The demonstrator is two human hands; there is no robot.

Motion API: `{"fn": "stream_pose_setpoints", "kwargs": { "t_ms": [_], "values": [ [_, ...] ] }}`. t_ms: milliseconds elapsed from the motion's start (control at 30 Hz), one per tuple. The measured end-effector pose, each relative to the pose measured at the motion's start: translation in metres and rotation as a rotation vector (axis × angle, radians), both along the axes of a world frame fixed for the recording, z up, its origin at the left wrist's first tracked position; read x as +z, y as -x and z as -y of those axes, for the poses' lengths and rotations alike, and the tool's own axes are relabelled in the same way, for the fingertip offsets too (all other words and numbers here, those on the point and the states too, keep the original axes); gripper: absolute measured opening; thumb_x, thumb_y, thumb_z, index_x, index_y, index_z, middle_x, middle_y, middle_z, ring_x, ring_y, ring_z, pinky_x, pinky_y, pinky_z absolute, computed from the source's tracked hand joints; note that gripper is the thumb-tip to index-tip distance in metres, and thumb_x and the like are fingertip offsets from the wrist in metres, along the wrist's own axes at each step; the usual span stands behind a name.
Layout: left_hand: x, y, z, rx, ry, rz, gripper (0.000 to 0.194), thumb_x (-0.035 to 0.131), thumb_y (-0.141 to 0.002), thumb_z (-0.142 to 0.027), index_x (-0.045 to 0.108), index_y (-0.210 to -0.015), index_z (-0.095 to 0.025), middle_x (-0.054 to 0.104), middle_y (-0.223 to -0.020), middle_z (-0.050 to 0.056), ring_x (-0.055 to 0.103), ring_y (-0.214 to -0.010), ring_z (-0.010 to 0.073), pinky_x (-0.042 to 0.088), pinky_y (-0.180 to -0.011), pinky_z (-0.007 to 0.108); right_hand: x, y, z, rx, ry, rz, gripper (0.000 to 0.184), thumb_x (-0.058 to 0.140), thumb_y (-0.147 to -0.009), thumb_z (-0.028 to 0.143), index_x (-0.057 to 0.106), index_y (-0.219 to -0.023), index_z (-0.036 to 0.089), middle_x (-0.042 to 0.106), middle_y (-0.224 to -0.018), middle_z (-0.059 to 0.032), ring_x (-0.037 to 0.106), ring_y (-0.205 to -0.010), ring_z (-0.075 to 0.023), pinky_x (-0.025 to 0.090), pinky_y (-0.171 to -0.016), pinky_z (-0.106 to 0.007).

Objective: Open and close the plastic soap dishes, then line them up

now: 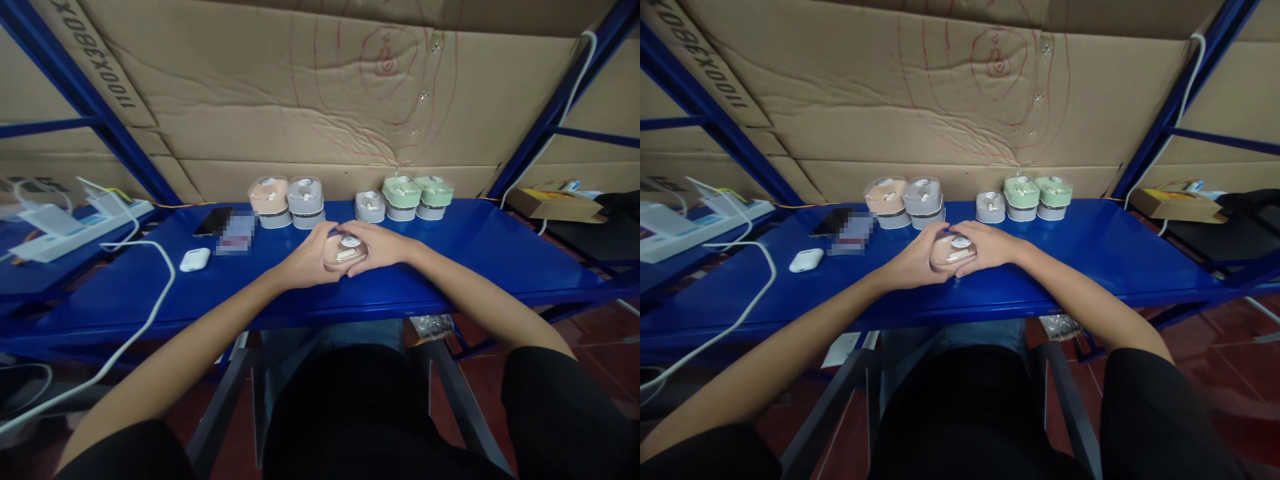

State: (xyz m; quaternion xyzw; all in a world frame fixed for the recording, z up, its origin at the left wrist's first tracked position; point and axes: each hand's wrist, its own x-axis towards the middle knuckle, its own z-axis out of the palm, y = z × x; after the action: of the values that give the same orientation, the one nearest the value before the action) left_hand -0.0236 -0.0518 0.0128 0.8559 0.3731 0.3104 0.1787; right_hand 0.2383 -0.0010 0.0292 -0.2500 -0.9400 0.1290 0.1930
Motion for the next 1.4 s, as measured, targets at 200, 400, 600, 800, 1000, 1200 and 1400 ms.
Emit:
{"fn": "stream_pose_setpoints", "kwargs": {
  "t_ms": [200,400,600,800,1000,1200,1400],
  "values": [
    [-0.009,0.012,-0.007,-0.013,0.167,0.123,0.117,0.095,-0.075,-0.048,0.034,-0.172,-0.02,0.069,-0.151,0.021,0.07,-0.14,0.0422,0.054,-0.122,0.062,0.01,-0.014,0.005,-0.121,0.007,0.006,0.105,0.083,-0.088,0.082,0.055,-0.168,0.02,0.067,-0.157,-0.0219,0.066,-0.142,-0.0415,0.055,-0.12,-0.058],
    [-0.004,0.014,-0.002,-0.117,0.045,-0.018,0.062,0.086,-0.083,-0.04,0.075,-0.143,-0.026,0.069,-0.154,0.013,0.066,-0.145,0.0377,0.049,-0.131,0.059,0.021,-0.062,-0.007,-0.473,0.015,0.133,0.097,0.049,-0.103,0.093,0.057,-0.162,0.016,0.073,-0.15,-0.0251,0.073,-0.131,-0.0452,0.058,-0.111,-0.059],
    [-0.001,0.018,-0.003,-0.105,0.01,-0.032,0.034,0.075,-0.095,-0.047,0.087,-0.119,-0.025,0.068,-0.154,0.012,0.065,-0.147,0.037,0.053,-0.128,0.057,0.015,-0.068,-0.011,-0.627,0.044,0.364,0.096,0.04,-0.105,0.091,0.063,-0.151,0.01,0.074,-0.137,-0.031,0.071,-0.128,-0.0509,0.059,-0.107,-0.065],
    [0.01,0.033,-0.014,0.131,-0.04,-0.02,0.043,0.066,-0.099,-0.055,0.082,-0.118,-0.02,0.068,-0.146,0.015,0.066,-0.141,0.0387,0.048,-0.131,0.06,0.014,-0.065,-0.01,-0.693,0.06,0.494,0.096,0.057,-0.102,0.08,0.057,-0.162,0.005,0.065,-0.151,-0.0341,0.063,-0.141,-0.0558,0.056,-0.112,-0.068],
    [0.005,0.039,-0.022,0.309,0.047,-0.163,0.043,0.069,-0.093,-0.058,0.079,-0.104,-0.018,0.069,-0.122,0.016,0.067,-0.133,0.0412,0.054,-0.123,0.062,0.013,-0.074,-0.018,-0.651,0.064,0.478,0.102,0.067,-0.098,0.08,0.056,-0.166,0.005,0.065,-0.154,-0.0324,0.065,-0.141,-0.052,0.056,-0.116,-0.062],
    [0.011,0.035,-0.015,0.3,-0.015,-0.046,0.044,0.069,-0.095,-0.06,0.079,-0.108,-0.019,0.07,-0.135,0.017,0.068,-0.134,0.0397,0.053,-0.124,0.059,0.014,-0.076,-0.021,-0.603,0.058,0.402,0.099,0.076,-0.094,0.075,0.06,-0.163,0.006,0.067,-0.156,-0.0312,0.068,-0.141,-0.0513,0.057,-0.116,-0.061],
    [0.01,0.022,0.004,-0.08,-0.08,-0.035,0.035,0.073,-0.097,-0.055,0.078,-0.111,-0.023,0.064,-0.155,0.015,0.063,-0.149,0.0369,0.049,-0.13,0.057,0.015,-0.078,-0.022,-0.619,0.082,0.365,0.097,0.08,-0.09,0.076,0.064,-0.161,0.012,0.07,-0.154,-0.0279,0.068,-0.141,-0.0533,0.057,-0.117,-0.064]
  ]
}}
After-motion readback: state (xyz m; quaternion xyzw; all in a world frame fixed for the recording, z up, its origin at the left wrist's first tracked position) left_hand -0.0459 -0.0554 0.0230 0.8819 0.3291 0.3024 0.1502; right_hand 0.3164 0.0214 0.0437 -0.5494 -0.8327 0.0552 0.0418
